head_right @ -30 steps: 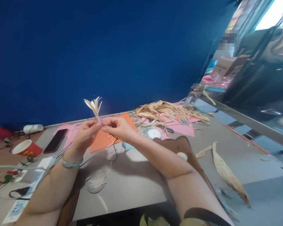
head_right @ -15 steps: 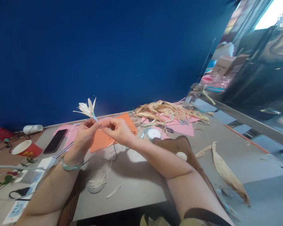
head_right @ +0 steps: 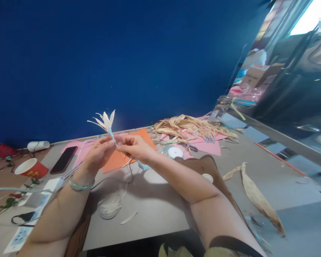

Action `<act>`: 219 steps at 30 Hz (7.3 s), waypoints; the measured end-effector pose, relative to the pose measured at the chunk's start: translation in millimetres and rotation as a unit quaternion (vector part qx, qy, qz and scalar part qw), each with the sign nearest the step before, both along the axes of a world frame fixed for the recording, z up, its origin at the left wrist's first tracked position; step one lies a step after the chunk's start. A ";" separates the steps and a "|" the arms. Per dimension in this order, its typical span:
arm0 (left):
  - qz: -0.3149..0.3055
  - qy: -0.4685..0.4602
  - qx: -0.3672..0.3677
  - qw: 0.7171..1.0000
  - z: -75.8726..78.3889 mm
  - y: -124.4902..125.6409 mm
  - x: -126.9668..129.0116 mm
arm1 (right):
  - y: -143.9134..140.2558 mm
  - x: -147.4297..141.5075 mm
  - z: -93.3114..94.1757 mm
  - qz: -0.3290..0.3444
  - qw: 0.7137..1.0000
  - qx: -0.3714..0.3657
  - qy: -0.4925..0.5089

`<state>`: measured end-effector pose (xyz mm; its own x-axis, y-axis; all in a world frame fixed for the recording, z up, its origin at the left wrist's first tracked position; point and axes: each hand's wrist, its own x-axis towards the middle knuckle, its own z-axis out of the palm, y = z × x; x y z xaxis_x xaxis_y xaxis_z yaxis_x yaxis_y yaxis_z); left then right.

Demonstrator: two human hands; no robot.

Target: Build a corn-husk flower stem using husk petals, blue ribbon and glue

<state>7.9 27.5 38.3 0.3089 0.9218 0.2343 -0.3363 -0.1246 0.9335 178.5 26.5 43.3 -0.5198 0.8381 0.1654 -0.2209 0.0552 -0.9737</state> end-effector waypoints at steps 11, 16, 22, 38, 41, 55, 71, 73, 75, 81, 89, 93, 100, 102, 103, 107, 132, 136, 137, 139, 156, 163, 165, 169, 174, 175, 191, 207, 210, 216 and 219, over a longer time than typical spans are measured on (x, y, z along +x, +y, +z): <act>0.079 0.088 0.096 0.988 0.6 4.2 -4.0 | 2.7 -0.1 -2.3 -0.024 0.999 0.017 -0.013; 0.142 0.113 0.102 0.978 4.4 0.8 -1.1 | -2.3 1.7 4.4 -0.063 0.994 0.052 -0.075; 0.178 0.107 0.095 0.974 2.3 0.9 1.7 | -4.9 -4.6 1.6 -0.099 0.989 0.088 -0.058; -0.009 0.066 0.049 0.997 -0.2 3.9 -5.7 | -0.5 -3.8 -0.9 -0.007 0.998 -0.048 0.028; -0.040 0.058 0.040 0.997 0.2 6.7 -9.0 | -0.2 -3.8 -0.8 0.026 0.996 -0.081 0.038; 0.026 0.127 0.100 0.987 0.5 9.4 -15.4 | 0.3 -1.1 -1.6 -0.029 0.999 0.030 -0.029; 0.092 0.234 0.118 0.961 19.7 -0.6 -16.6 | -1.1 2.8 2.8 -0.052 0.989 0.083 -0.111; 0.097 0.238 0.119 0.959 21.0 -1.6 -15.3 | -2.1 3.8 3.1 -0.059 0.986 0.097 -0.125; 0.109 0.243 0.123 0.956 22.4 -2.8 -14.1 | -2.8 4.6 3.3 -0.067 0.981 0.114 -0.142; 0.128 0.272 0.139 0.944 22.8 -6.0 -11.4 | 0.2 10.8 8.2 -0.060 0.970 0.152 -0.180; 0.129 0.261 0.154 0.944 24.1 -11.2 -10.2 | 8.6 25.9 17.8 0.019 0.973 0.126 -0.194; 0.126 0.276 0.154 0.940 25.3 -13.5 -10.5 | 11.9 26.8 14.5 0.017 0.973 0.125 -0.196; 0.120 0.298 0.189 0.928 19.4 -15.6 -11.3 | 10.7 23.0 16.0 0.058 0.983 0.073 -0.157; 0.125 0.317 0.197 0.919 18.5 -15.6 -12.7 | 9.8 22.6 18.5 0.073 0.980 0.082 -0.167; 0.131 0.326 0.199 0.915 18.1 -15.4 -13.4 | 9.0 22.3 19.3 0.072 0.977 0.091 -0.178; 0.149 0.355 0.217 0.897 15.4 -12.4 -14.2 | 5.0 18.4 16.2 0.017 0.973 0.114 -0.199; 0.236 0.334 0.167 0.897 6.8 -8.4 -4.7 | 8.2 -9.3 -13.2 -0.099 0.991 0.032 -0.085; 0.257 0.349 0.175 0.884 3.2 -5.4 -3.4 | 9.7 -9.6 -18.7 -0.138 0.982 0.067 -0.106; 0.261 0.353 0.175 0.881 2.8 -5.2 -2.9 | 10.0 -9.5 -19.7 -0.147 0.979 0.079 -0.114; 0.262 0.355 0.168 0.882 3.1 -5.8 -1.6 | 9.7 -9.2 -20.3 -0.163 0.972 0.106 -0.129; 0.309 0.371 0.198 0.853 3.6 -11.0 4.8 | 3.6 -10.3 -16.2 -0.214 0.945 0.191 -0.157; 0.150 0.175 0.079 0.970 3.1 -3.7 2.2 | 6.2 -3.9 -6.4 -0.099 0.991 0.072 -0.061; 0.062 0.127 0.042 0.989 2.3 -0.4 -1.0 | 7.9 -1.5 -4.7 -0.057 0.997 0.044 -0.031; -0.047 0.050 -0.004 0.998 -0.2 3.4 -5.0 | 9.4 0.5 -4.1 0.017 0.999 -0.031 0.023; -0.028 0.031 0.006 0.999 -0.6 3.5 -4.2 | 8.6 -0.6 -5.7 0.062 0.991 -0.108 0.051; -0.019 0.034 0.011 0.999 -0.4 3.6 -4.1 | 9.0 -0.9 -6.3 0.060 0.991 -0.111 0.051; 0.102 0.118 0.075 0.985 -7.0 6.2 -0.8 | 9.1 0.3 -3.5 -0.075 0.994 0.014 -0.075; 0.217 0.110 0.058 0.968 -2.1 -6.7 12.6 | -3.1 -6.2 -7.2 -0.163 0.960 0.189 -0.125; 0.244 0.106 0.057 0.962 -4.3 -9.3 14.7 | -3.3 -6.1 -8.8 -0.169 0.956 0.200 -0.135; 0.226 0.094 0.061 0.968 -1.9 -12.4 17.1 | 1.0 -4.6 -6.9 -0.101 0.985 0.132 -0.041; 0.177 0.045 0.035 0.983 -0.4 -9.8 16.6 | 4.9 -2.6 -6.3 -0.080 0.992 0.091 -0.022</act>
